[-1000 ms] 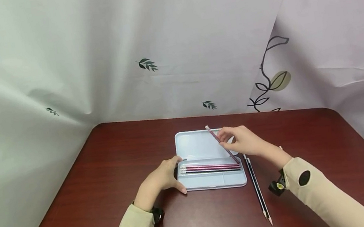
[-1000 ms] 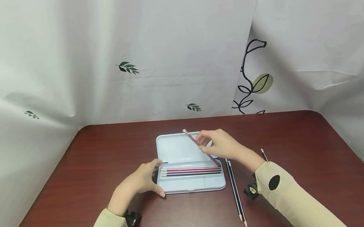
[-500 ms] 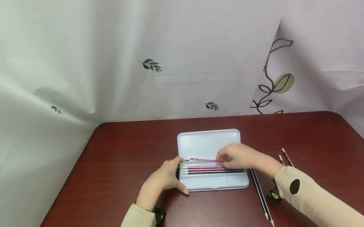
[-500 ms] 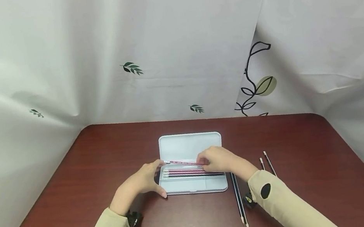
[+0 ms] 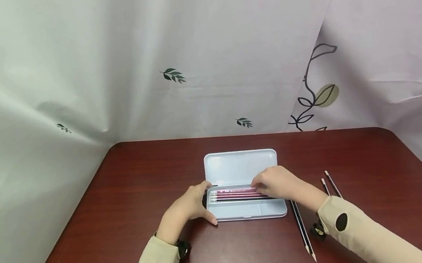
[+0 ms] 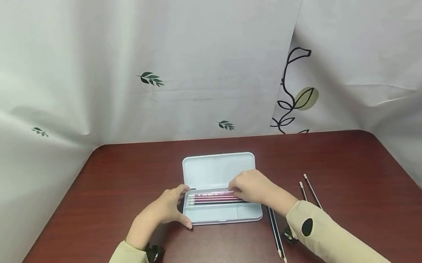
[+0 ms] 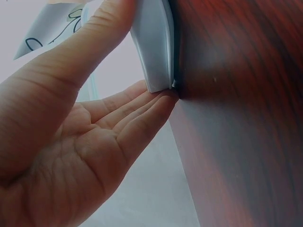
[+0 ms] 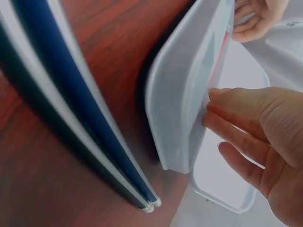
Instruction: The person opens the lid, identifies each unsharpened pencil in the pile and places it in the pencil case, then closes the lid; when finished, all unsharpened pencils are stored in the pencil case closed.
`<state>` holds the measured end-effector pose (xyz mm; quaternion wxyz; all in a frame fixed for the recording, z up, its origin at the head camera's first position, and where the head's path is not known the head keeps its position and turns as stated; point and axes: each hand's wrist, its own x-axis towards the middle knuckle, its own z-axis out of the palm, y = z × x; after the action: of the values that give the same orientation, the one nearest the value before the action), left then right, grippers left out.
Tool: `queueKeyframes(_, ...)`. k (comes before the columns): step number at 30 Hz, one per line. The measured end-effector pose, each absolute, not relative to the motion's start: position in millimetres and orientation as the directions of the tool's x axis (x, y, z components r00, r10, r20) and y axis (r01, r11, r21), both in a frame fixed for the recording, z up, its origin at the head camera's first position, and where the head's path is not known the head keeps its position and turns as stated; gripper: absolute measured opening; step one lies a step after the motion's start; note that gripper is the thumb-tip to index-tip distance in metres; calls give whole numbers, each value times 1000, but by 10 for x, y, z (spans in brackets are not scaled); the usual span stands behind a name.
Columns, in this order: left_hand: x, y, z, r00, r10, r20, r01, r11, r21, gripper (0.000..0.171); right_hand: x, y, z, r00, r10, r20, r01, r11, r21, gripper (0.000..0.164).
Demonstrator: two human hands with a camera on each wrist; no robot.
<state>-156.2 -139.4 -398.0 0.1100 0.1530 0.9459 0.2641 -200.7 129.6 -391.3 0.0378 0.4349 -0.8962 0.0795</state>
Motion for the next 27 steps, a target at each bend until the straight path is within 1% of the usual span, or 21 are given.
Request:
queueKeyframes(5, -1562, -1393, -3981, -930, 347, -124, 232, 812, 535, 88, -1986, 1387, -3853, -656, -740, 150, -753, 628, -197, 13)
queueKeyframes(6, -1535, -1364, -3912, -933, 330, -142, 206, 815, 542, 86, -1984, 1421, -3844, -663, -733, 150, -745, 630, -218, 13)
queueKeyframes(8, -1537, -1358, -3920, -935, 325, -143, 202, 818, 538, 86, -1982, 1504, -3829, -682, -718, 140, -724, 636, -266, 14)
queueKeyframes(13, -1539, -1353, -3920, -939, 307, -153, 189, 836, 516, 88, -1978, 1760, -3819, -721, -681, 127, -667, 634, -391, 16)
queueKeyframes(19, -1555, -1352, -3932, -938, 313, -151, 195, 834, 515, 88, -1923, 2128, -3872, -760, -638, 121, -596, 612, -520, 19)
queueKeyframes(23, -1557, -1349, -3934, -938, 304, -168, 179, 838, 515, 89, -1871, 2364, -3904, -778, -618, 114, -565, 609, -557, 20)
queueKeyframes(27, -1552, -1345, -3936, -939, 299, -169, 175, 840, 514, 89, -1794, 2579, -3923, -787, -599, 148, -576, 628, -524, 20)
